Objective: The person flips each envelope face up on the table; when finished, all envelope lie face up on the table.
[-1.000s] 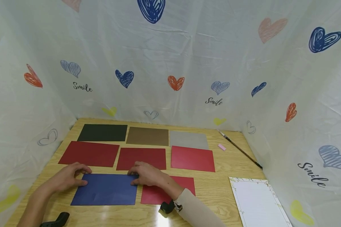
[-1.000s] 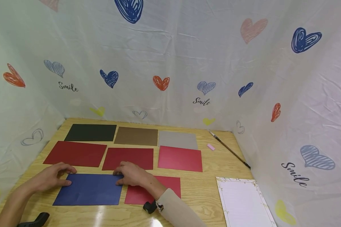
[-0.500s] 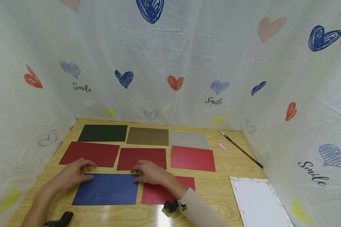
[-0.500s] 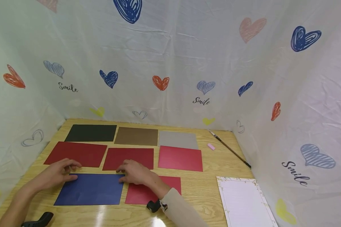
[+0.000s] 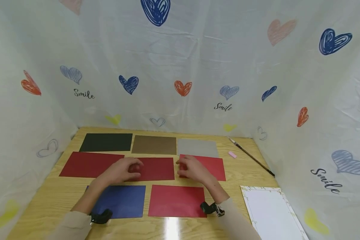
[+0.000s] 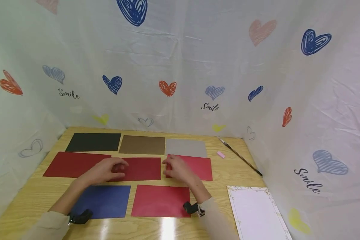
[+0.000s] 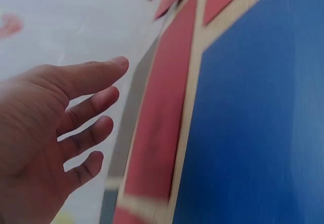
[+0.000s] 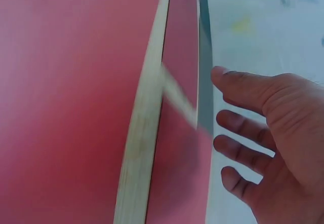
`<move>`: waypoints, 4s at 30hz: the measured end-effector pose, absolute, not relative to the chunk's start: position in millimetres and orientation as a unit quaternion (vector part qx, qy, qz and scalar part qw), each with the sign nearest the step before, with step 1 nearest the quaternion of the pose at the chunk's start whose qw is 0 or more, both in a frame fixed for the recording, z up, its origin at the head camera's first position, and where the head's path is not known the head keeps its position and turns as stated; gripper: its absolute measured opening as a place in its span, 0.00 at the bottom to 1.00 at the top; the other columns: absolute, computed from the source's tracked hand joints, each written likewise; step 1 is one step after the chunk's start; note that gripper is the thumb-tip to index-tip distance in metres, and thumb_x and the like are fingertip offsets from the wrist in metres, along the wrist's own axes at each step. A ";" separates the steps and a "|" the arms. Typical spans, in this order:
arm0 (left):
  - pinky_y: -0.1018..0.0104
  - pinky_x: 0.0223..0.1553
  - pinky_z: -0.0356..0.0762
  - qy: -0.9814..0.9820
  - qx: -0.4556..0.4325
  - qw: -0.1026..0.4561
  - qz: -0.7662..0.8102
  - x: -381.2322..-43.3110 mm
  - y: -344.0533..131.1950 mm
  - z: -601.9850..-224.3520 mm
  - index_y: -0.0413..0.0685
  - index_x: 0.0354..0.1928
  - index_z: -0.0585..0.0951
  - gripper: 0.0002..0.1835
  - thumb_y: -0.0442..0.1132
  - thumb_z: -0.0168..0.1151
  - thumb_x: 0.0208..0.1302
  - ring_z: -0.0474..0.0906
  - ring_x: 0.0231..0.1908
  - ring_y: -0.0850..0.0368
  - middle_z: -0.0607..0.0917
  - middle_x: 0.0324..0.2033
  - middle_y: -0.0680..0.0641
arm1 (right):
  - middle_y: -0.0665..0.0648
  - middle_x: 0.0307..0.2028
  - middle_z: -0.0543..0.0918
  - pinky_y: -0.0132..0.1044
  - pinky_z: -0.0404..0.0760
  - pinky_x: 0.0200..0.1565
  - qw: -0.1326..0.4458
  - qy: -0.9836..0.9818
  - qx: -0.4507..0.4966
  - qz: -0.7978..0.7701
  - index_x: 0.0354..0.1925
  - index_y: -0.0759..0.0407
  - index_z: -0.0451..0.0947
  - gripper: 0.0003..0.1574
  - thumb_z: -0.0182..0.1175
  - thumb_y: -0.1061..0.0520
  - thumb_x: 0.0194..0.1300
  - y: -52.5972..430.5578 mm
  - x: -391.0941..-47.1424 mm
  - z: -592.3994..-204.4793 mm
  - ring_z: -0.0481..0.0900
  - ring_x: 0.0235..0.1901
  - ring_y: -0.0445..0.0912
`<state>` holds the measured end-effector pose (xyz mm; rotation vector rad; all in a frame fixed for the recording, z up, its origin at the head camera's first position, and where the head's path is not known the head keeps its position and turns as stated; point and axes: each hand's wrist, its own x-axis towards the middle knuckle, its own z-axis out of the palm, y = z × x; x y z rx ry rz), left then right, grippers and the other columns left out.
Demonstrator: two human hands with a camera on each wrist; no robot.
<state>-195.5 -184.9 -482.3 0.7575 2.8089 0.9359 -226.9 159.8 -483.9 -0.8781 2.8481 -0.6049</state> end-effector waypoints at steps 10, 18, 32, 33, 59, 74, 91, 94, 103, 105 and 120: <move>0.57 0.47 0.80 0.911 0.286 0.062 0.289 -210.2 -115.8 -494.6 0.52 0.54 0.83 0.20 0.47 0.73 0.61 0.79 0.44 0.60 0.85 0.44 0.56 | 0.60 0.66 0.74 0.59 0.69 0.64 0.048 0.964 -0.209 -0.156 0.63 0.54 0.78 0.35 0.72 0.43 0.61 224.6 -229.1 -503.2 0.71 0.66 0.58; 0.55 0.47 0.79 0.911 0.309 0.050 0.267 -212.0 -79.3 -500.4 0.53 0.54 0.84 0.20 0.47 0.73 0.61 0.78 0.46 0.59 0.85 0.44 0.54 | 0.56 0.68 0.73 0.67 0.67 0.60 0.062 0.970 -0.202 -0.122 0.66 0.48 0.77 0.42 0.75 0.40 0.55 236.5 -225.8 -504.4 0.71 0.66 0.56; 0.59 0.41 0.79 0.892 0.322 0.078 0.308 -210.8 -44.8 -510.4 0.47 0.61 0.79 0.24 0.45 0.70 0.65 0.82 0.46 0.54 0.86 0.49 0.49 | 0.56 0.67 0.74 0.65 0.67 0.60 0.055 0.970 -0.208 -0.115 0.65 0.47 0.77 0.41 0.75 0.39 0.55 240.9 -222.4 -506.5 0.72 0.65 0.57; 0.59 0.40 0.79 0.891 0.320 0.081 0.313 -210.7 -43.2 -510.4 0.47 0.61 0.78 0.25 0.44 0.70 0.65 0.82 0.46 0.54 0.86 0.49 0.48 | 0.56 0.67 0.74 0.65 0.67 0.60 0.056 0.969 -0.210 -0.115 0.65 0.46 0.77 0.41 0.75 0.39 0.55 241.3 -222.3 -506.6 0.72 0.65 0.58; 0.66 0.25 0.67 0.845 0.192 0.111 0.487 -220.1 -14.3 -512.1 0.37 0.69 0.68 0.28 0.31 0.61 0.69 0.72 0.22 0.56 0.75 0.64 0.33 | 0.55 0.68 0.72 0.70 0.64 0.60 0.054 0.965 -0.212 -0.142 0.65 0.46 0.77 0.39 0.73 0.39 0.58 243.3 -220.6 -510.0 0.69 0.67 0.58; 0.60 0.36 0.74 0.779 0.154 0.120 0.596 -234.2 -13.7 -513.5 0.42 0.71 0.68 0.28 0.27 0.58 0.70 0.76 0.42 0.48 0.73 0.65 0.32 | 0.56 0.68 0.72 0.67 0.64 0.62 0.058 0.963 -0.213 -0.152 0.65 0.47 0.77 0.39 0.73 0.39 0.57 245.4 -221.6 -510.4 0.69 0.67 0.59; 0.60 0.48 0.82 0.774 0.182 0.040 0.606 -232.9 -1.2 -521.1 0.36 0.58 0.80 0.20 0.23 0.62 0.64 0.82 0.55 0.42 0.76 0.57 0.37 | 0.54 0.66 0.74 0.62 0.68 0.58 0.050 0.965 -0.204 -0.159 0.69 0.43 0.71 0.49 0.75 0.35 0.52 245.9 -222.0 -512.7 0.71 0.65 0.56; 0.60 0.47 0.83 0.800 0.176 0.008 0.573 -232.8 -1.7 -520.9 0.37 0.54 0.84 0.17 0.24 0.67 0.62 0.84 0.49 0.44 0.80 0.51 0.39 | 0.52 0.65 0.75 0.60 0.68 0.61 0.051 0.961 -0.207 -0.177 0.66 0.43 0.74 0.45 0.74 0.34 0.53 247.3 -222.4 -512.9 0.71 0.65 0.54; 0.62 0.41 0.83 0.851 0.180 -0.022 0.493 -233.7 -7.2 -520.2 0.41 0.47 0.89 0.12 0.31 0.72 0.60 0.86 0.42 0.51 0.87 0.44 0.45 | 0.46 0.50 0.83 0.45 0.78 0.53 0.096 0.938 -0.241 -0.230 0.54 0.46 0.81 0.29 0.69 0.34 0.60 253.8 -225.1 -496.5 0.79 0.51 0.43; 0.60 0.41 0.83 0.857 0.178 -0.024 0.483 -231.7 -8.7 -519.3 0.42 0.45 0.89 0.10 0.31 0.71 0.61 0.86 0.42 0.51 0.88 0.43 0.46 | 0.45 0.47 0.83 0.42 0.78 0.48 0.113 0.934 -0.242 -0.239 0.53 0.45 0.81 0.26 0.67 0.34 0.63 253.5 -226.0 -489.0 0.79 0.46 0.41; 0.72 0.19 0.66 0.880 0.165 -0.068 0.441 -225.2 -17.7 -519.2 0.54 0.37 0.92 0.04 0.42 0.72 0.62 0.72 0.18 0.69 0.91 0.35 0.53 | 0.40 0.37 0.85 0.37 0.81 0.39 -0.023 0.937 -0.267 -0.222 0.41 0.41 0.88 0.12 0.63 0.40 0.68 256.1 -228.2 -471.7 0.82 0.37 0.37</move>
